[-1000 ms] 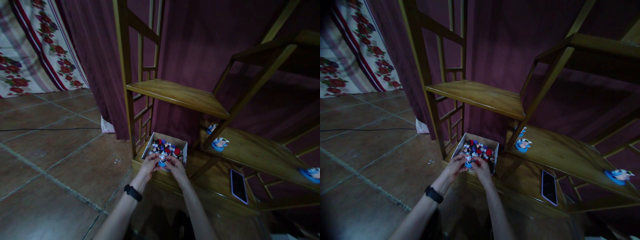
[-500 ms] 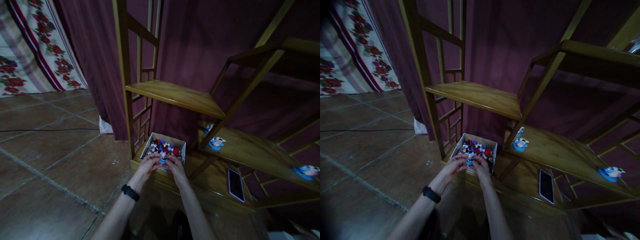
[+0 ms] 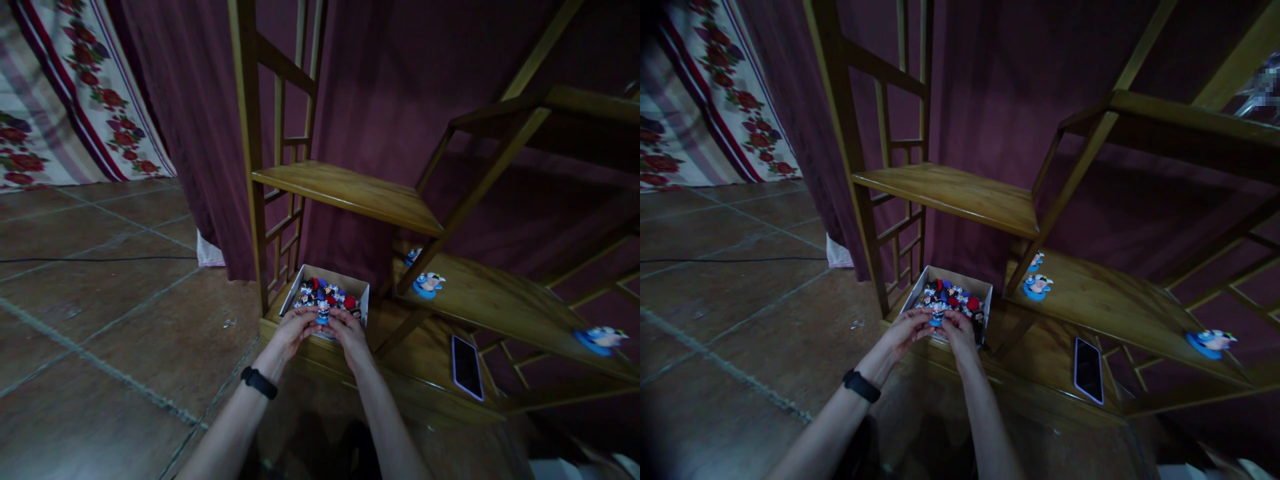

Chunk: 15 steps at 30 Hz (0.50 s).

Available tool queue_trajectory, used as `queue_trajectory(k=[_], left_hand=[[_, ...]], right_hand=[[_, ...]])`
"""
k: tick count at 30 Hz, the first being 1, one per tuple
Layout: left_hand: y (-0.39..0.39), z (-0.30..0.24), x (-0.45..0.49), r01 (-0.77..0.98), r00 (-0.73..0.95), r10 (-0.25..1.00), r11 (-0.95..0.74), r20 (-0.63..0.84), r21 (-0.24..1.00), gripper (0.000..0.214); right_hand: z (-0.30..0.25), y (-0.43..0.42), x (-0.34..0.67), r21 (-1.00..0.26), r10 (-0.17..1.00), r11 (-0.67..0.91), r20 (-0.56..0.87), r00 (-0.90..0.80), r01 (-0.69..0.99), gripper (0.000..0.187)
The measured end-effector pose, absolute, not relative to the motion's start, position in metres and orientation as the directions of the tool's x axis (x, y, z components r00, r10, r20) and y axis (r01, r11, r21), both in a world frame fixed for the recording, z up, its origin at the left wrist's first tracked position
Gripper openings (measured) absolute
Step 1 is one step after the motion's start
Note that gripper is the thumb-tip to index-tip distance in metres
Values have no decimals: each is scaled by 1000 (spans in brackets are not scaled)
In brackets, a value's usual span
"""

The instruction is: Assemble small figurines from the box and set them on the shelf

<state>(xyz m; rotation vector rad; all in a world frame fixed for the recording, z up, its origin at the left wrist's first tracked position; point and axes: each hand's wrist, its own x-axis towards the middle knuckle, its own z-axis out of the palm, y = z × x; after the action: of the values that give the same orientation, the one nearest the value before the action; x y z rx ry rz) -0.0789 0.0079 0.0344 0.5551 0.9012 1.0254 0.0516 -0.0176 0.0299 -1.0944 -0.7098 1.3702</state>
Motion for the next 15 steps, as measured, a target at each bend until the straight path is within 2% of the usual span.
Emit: queue_trajectory(k=[15], left_hand=[[-3,16,-80,-516,192,921,387,-338,764,13]], right_hand=[[21,-26,48,-895,973,-135,-201,116,-425,32]])
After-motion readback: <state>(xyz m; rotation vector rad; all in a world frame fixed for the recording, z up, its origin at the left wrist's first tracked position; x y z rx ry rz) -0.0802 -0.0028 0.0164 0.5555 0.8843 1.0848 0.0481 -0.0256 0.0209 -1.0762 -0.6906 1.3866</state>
